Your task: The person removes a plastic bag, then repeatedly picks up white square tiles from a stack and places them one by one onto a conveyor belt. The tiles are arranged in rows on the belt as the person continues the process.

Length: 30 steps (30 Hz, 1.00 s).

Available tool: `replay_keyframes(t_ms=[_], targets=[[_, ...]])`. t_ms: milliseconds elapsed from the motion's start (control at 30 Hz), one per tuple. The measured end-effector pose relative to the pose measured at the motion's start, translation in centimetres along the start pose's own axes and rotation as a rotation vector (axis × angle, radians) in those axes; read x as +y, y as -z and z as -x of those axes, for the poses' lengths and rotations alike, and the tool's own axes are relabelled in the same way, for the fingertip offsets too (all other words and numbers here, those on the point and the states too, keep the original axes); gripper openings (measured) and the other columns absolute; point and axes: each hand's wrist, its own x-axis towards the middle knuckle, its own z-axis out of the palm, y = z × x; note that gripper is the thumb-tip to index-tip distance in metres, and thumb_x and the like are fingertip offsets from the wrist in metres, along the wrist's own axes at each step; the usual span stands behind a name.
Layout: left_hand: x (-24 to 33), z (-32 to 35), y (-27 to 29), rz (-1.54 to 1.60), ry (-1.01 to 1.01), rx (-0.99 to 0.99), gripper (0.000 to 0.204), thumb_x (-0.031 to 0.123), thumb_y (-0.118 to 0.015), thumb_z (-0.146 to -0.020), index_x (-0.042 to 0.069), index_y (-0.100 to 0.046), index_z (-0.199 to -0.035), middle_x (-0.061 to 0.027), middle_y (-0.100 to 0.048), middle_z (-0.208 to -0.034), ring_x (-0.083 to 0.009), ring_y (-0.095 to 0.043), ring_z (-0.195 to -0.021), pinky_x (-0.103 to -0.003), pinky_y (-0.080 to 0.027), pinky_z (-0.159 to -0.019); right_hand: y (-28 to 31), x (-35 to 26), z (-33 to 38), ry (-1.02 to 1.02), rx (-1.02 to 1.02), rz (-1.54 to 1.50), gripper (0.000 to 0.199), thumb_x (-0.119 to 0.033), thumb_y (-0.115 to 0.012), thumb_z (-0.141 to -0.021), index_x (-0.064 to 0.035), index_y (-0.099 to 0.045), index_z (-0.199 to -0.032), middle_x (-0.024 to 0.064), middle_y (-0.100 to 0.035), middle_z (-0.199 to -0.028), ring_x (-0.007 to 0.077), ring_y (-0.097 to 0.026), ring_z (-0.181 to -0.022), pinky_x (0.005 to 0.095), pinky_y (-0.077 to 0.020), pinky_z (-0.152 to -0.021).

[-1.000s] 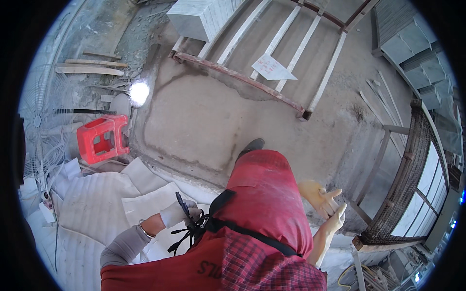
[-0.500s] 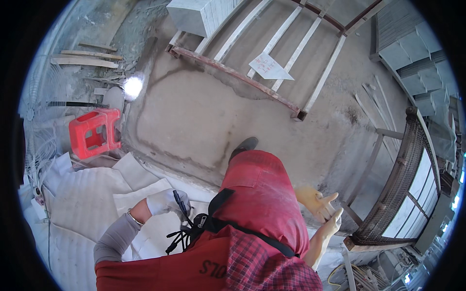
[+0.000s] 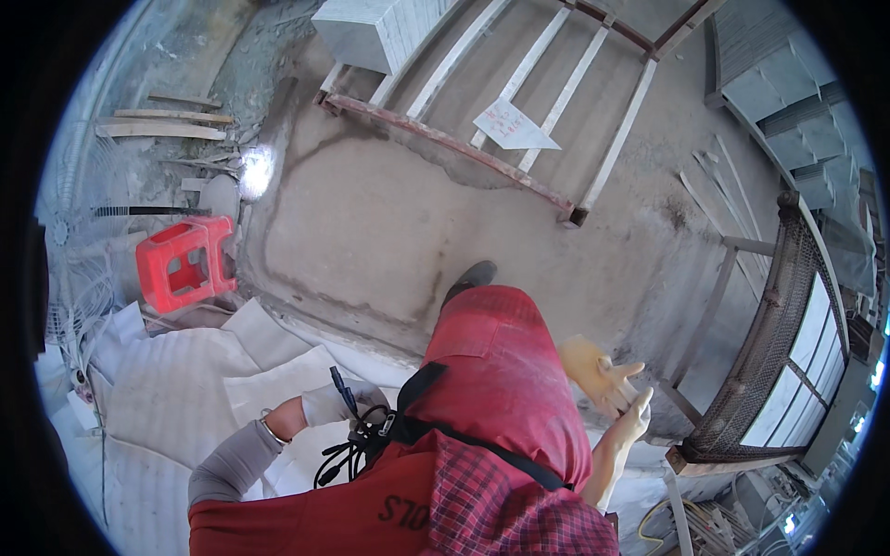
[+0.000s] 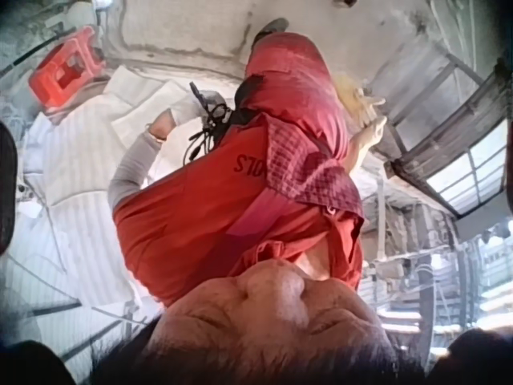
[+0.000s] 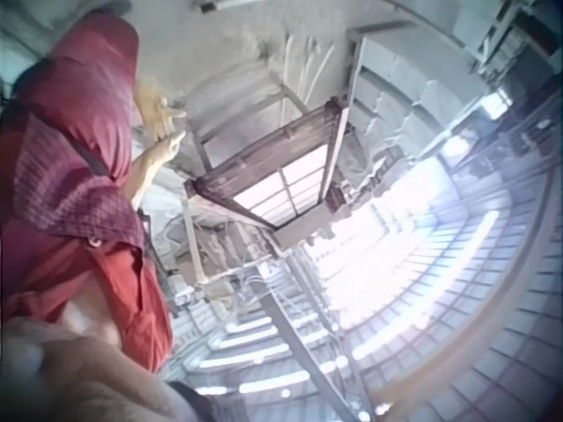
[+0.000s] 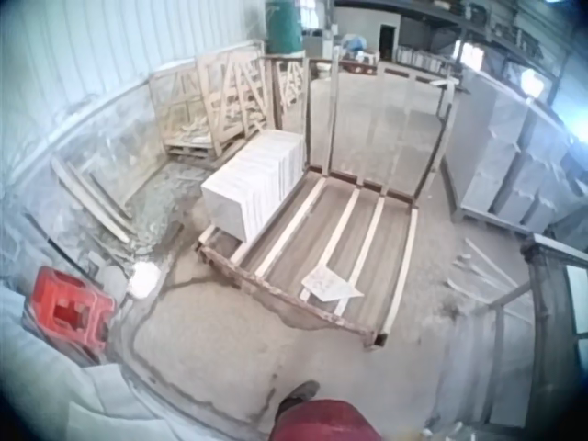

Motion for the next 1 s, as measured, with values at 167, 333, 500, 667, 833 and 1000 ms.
replay_keyframes(t_ms=[167,333,500,667,833,1000], targets=[[1.0,0.0,-0.2,-0.181,0.125,0.117,0.013,0.002,-0.058,-0.081,0.002,-0.064,-0.093,-0.0036,-0.064,-0.076,-0.0123,-0.058,-0.06,-0.027,-0.047,-0.053,0.6,1.7,-1.3,0.022,-0.007,0.024,0.045,-0.045,-0.045,-0.099,-0.0036,-0.062,-0.094,0.0041,-0.063,-0.083,0.0114,-0.058,-0.072,0.0259,-0.0466,-0.064],[0.4,-0.4,0.1,-0.517,0.583,0.049,0.011,0.009,-0.064,-0.078,0.002,-0.062,-0.085,-0.0079,-0.061,-0.067,-0.0166,-0.06,-0.058,-0.03,-0.046,-0.048,0.5,1.7,-1.7,0.027,0.017,0.012,0.044,-0.045,-0.046,-0.099,-0.0049,-0.062,-0.09,0.0039,-0.063,-0.082,0.0108,-0.058,-0.07,0.0252,-0.0467,-0.062],[-3.1,-0.9,0.0,-0.534,0.553,-0.038,0.014,0.015,-0.061,-0.081,0.002,-0.063,-0.086,-0.0093,-0.063,-0.068,-0.0197,-0.064,-0.059,-0.033,-0.05,-0.049,1.0,3.0,-2.6,0.024,0.015,0.0,0.042,-0.045,-0.047,-0.098,-0.0065,-0.061,-0.086,0.0036,-0.063,-0.082,0.0099,-0.057,-0.071,0.0248,-0.0466,-0.064],[-4.8,-0.4,-0.5,-0.394,0.602,-0.079,0.021,0.021,-0.058,-0.085,0.002,-0.065,-0.089,-0.0103,-0.066,-0.073,-0.0211,-0.065,-0.06,-0.033,-0.053,-0.052,0.7,2.8,-2.3,0.01,0.033,-0.034,0.041,-0.044,-0.048,-0.098,-0.0074,-0.06,-0.085,0.0034,-0.062,-0.081,0.0101,-0.057,-0.07,0.0252,-0.0467,-0.063],[-5.7,-0.3,-2.0,-0.273,0.514,-0.149,0.024,0.019,-0.05,-0.091,0.001,-0.065,-0.087,-0.0093,-0.065,-0.072,-0.0205,-0.064,-0.06,-0.033,-0.051,-0.052,1.0,2.8,-3.5,0.022,0.005,-0.024,0.042,-0.045,-0.048,-0.098,-0.0066,-0.061,-0.087,0.0034,-0.062,-0.083,0.0108,-0.056,-0.073,0.0266,-0.0462,-0.066],[-4.9,-0.7,-2.6,-0.024,0.68,-0.106,0.024,0.018,-0.042,-0.094,0.005,-0.061,-0.086,-0.0077,-0.062,-0.068,-0.022,-0.059,-0.052,-0.037,-0.046,-0.044,0.0,0.8,-2.7,0.018,-0.005,-0.014,0.043,-0.046,-0.048,-0.098,-0.006,-0.06,-0.091,0.0032,-0.062,-0.086,0.0108,-0.055,-0.074,0.0271,-0.0455,-0.069]])
